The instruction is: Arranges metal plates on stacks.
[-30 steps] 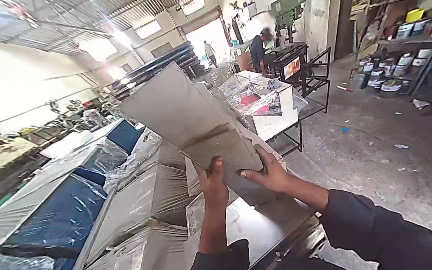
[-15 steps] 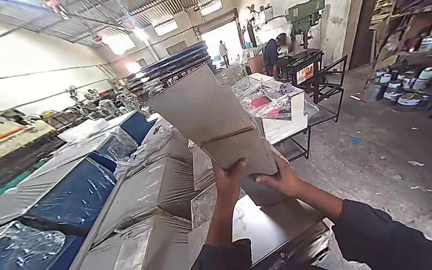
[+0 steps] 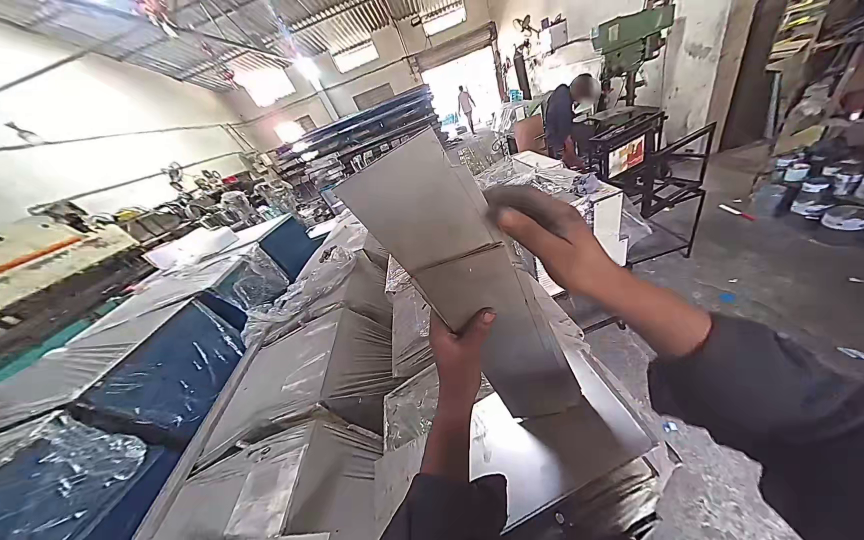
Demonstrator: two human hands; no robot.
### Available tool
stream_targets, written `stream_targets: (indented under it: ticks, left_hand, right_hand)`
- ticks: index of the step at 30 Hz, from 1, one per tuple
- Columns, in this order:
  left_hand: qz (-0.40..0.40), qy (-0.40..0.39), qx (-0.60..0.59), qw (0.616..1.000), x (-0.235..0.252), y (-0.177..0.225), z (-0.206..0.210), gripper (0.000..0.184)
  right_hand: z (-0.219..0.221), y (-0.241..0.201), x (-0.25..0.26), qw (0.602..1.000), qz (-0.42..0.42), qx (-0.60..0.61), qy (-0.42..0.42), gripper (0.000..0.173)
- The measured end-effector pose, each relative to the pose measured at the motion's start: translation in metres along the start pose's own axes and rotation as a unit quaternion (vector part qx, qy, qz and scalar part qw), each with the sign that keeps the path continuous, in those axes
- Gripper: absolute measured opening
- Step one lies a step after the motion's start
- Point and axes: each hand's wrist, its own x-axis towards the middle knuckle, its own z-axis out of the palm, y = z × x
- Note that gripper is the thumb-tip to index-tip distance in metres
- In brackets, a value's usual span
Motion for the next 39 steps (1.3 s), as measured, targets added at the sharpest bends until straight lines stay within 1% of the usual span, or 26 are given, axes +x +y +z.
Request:
stream_targets:
  ticks: [2, 3, 5, 7, 9, 11, 13, 17, 20, 22, 24, 26, 28, 29, 30, 32, 34, 36, 37, 39]
  left_hand:
    - [-0.007, 0.001, 0.004, 1.0, 0.002, 0.0, 0.0, 0.066]
    - [-0.013, 0.004, 0.006, 1.0, 0.003, 0.0, -0.001, 0.066]
    - [-0.024, 0.007, 0.007, 1.0, 0.004, 0.0, -0.004, 0.071]
    - [-0.027, 0.002, -0.006, 1.0, 0.005, 0.0, -0.006, 0.073]
    - [-0.024, 0.003, -0.02, 1.0, 0.005, -0.001, -0.007, 0.073]
    - [-0.02, 0.002, -0.019, 1.0, 0.004, -0.002, -0.008, 0.072]
    - [-0.016, -0.002, -0.017, 1.0, 0.005, -0.002, -0.008, 0.07]
    - [-0.021, 0.0, -0.012, 1.0, 0.007, -0.001, -0.008, 0.051]
    - [-0.039, 0.009, -0.007, 0.999, 0.008, -0.001, -0.008, 0.044]
    - [-0.042, 0.01, -0.015, 0.999, 0.009, -0.001, -0.009, 0.04]
    - [-0.035, 0.008, -0.033, 0.999, 0.009, -0.003, -0.009, 0.035]
    - [-0.023, 0.005, -0.052, 0.998, 0.008, -0.003, -0.009, 0.032]
    - [-0.011, 0.0, -0.06, 0.998, 0.006, -0.003, -0.01, 0.031]
    - [-0.005, -0.003, -0.064, 0.998, 0.004, -0.004, -0.01, 0.031]
    - [0.0, -0.004, -0.068, 0.998, 0.003, -0.005, -0.011, 0.032]
    - [0.003, -0.001, -0.065, 0.998, 0.0, -0.005, -0.012, 0.032]
    - [0.009, -0.004, -0.052, 0.999, -0.002, -0.003, -0.014, 0.033]
    - [0.01, -0.005, -0.031, 0.999, -0.003, 0.0, -0.015, 0.034]
    - [0.007, -0.004, -0.019, 1.0, -0.003, 0.001, -0.015, 0.034]
    - [0.0, -0.001, 0.01, 1.0, -0.002, 0.001, -0.015, 0.036]
  right_hand:
    - [0.001, -0.019, 0.032, 0.999, -0.01, -0.016, -0.026, 0.028]
    - [0.004, -0.023, 0.04, 0.999, -0.017, -0.023, -0.027, 0.025]
    - [0.007, -0.027, 0.044, 0.999, -0.022, -0.013, -0.021, 0.031]
    - [0.005, -0.029, 0.041, 0.999, -0.031, -0.007, 0.013, 0.028]
    - [0.001, -0.029, 0.038, 0.996, -0.042, -0.024, 0.075, 0.024]
    - [-0.005, -0.027, 0.039, 0.989, -0.055, -0.023, 0.135, 0.023]
    - [-0.019, -0.028, 0.047, 0.984, -0.062, -0.023, 0.167, 0.024]
    - [-0.056, -0.036, 0.062, 0.978, -0.047, -0.055, 0.195, 0.028]
    - [-0.09, -0.047, 0.078, 0.971, -0.031, -0.072, 0.227, 0.029]
    - [-0.116, -0.052, 0.087, 0.963, -0.027, -0.11, 0.243, 0.028]
    - [-0.137, -0.054, 0.093, 0.945, -0.034, -0.188, 0.265, 0.023]
    - [-0.146, -0.058, 0.094, 0.927, -0.023, -0.262, 0.266, 0.018]
    - [-0.141, -0.061, 0.095, 0.922, -0.008, -0.279, 0.267, 0.016]
    - [-0.135, -0.057, 0.096, 0.924, -0.016, -0.27, 0.27, 0.016]
    - [-0.127, -0.051, 0.099, 0.928, -0.033, -0.247, 0.276, 0.018]
    - [-0.106, -0.032, 0.102, 0.947, -0.04, -0.157, 0.277, 0.024]
    - [-0.077, -0.016, 0.097, 0.966, -0.02, -0.072, 0.246, 0.027]
    - [-0.045, -0.004, 0.087, 0.976, -0.006, 0.001, 0.217, 0.026]
    - [-0.031, 0.001, 0.081, 0.979, -0.001, 0.027, 0.2, 0.027]
    - [-0.008, 0.005, 0.067, 0.985, 0.002, 0.038, 0.166, 0.027]
